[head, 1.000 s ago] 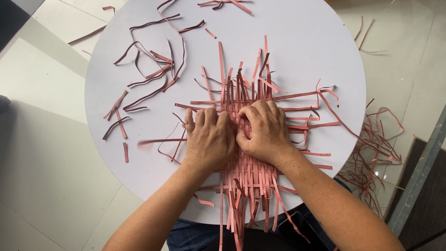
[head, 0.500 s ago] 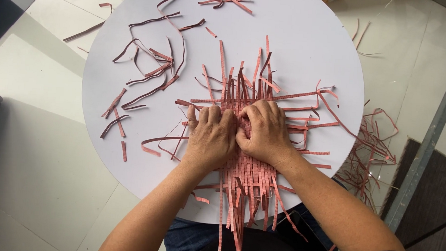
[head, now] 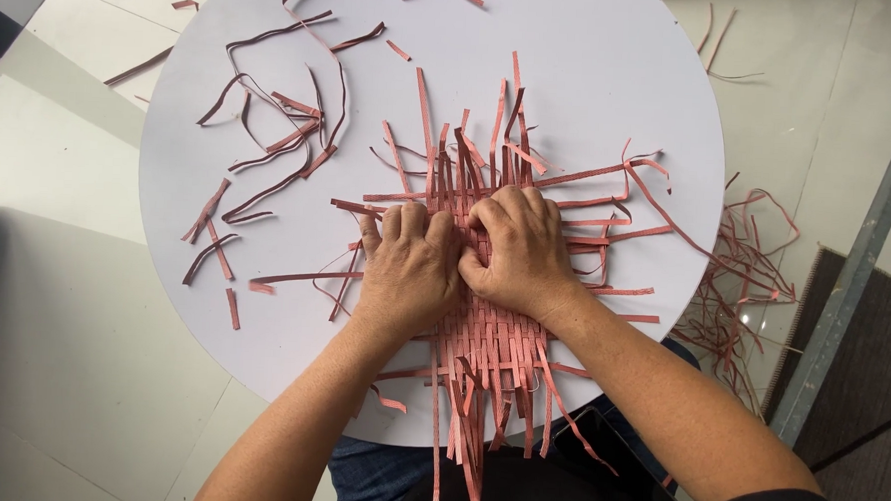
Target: The person is weaving thin pink plastic strips together on a white table to create a rectangular mat.
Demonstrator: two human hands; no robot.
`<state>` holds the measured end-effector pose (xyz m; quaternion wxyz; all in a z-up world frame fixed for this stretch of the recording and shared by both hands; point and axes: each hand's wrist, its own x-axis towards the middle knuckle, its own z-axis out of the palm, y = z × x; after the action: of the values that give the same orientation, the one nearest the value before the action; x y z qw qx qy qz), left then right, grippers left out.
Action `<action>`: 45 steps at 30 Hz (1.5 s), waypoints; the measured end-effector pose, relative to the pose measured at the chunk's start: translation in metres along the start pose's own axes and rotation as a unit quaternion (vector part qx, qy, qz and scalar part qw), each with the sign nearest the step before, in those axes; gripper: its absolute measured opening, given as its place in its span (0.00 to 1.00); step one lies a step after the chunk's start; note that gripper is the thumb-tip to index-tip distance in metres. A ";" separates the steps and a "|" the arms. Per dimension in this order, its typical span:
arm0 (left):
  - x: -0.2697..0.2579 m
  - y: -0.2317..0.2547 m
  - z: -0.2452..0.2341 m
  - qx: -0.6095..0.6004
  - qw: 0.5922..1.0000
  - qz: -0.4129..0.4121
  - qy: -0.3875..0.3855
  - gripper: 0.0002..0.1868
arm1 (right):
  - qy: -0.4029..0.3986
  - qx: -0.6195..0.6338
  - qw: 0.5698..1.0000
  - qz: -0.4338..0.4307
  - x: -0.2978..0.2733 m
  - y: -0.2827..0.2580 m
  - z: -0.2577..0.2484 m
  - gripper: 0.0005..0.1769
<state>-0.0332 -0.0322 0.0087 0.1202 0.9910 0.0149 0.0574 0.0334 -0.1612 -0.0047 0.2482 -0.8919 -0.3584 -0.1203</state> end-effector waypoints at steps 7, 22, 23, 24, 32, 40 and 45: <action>-0.004 0.001 0.002 0.003 0.999 -0.006 0.042 0.14 | 0.002 -0.018 1.000 -0.009 -0.003 -0.004 -0.002 0.23; -0.003 -0.001 0.005 0.026 0.998 0.014 0.048 0.15 | -0.017 -0.043 0.999 0.000 0.000 -0.011 -0.004 0.18; -0.003 -0.001 0.005 0.021 0.999 0.013 0.043 0.15 | -0.019 -0.046 0.999 0.004 0.001 -0.011 -0.003 0.18; -0.003 -0.001 0.005 0.016 0.999 0.012 0.036 0.15 | -0.022 -0.048 0.999 0.007 0.001 -0.011 -0.002 0.18; 0.000 -0.006 0.016 0.009 1.000 0.007 0.001 0.17 | -0.035 -0.029 0.999 0.025 0.004 -0.009 0.000 0.17; 0.001 -0.006 0.016 0.003 1.000 0.002 -0.012 0.17 | -0.037 -0.028 0.998 0.032 0.004 -0.010 0.000 0.18; -0.001 -0.005 0.015 -0.015 1.000 -0.024 0.000 0.18 | -0.008 0.014 0.999 0.040 0.001 -0.008 -0.001 0.25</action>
<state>-0.0325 -0.0305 -0.0071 0.1365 0.9884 0.0376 0.0552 0.0288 -0.1564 -0.0009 0.2623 -0.9028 -0.3265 -0.0980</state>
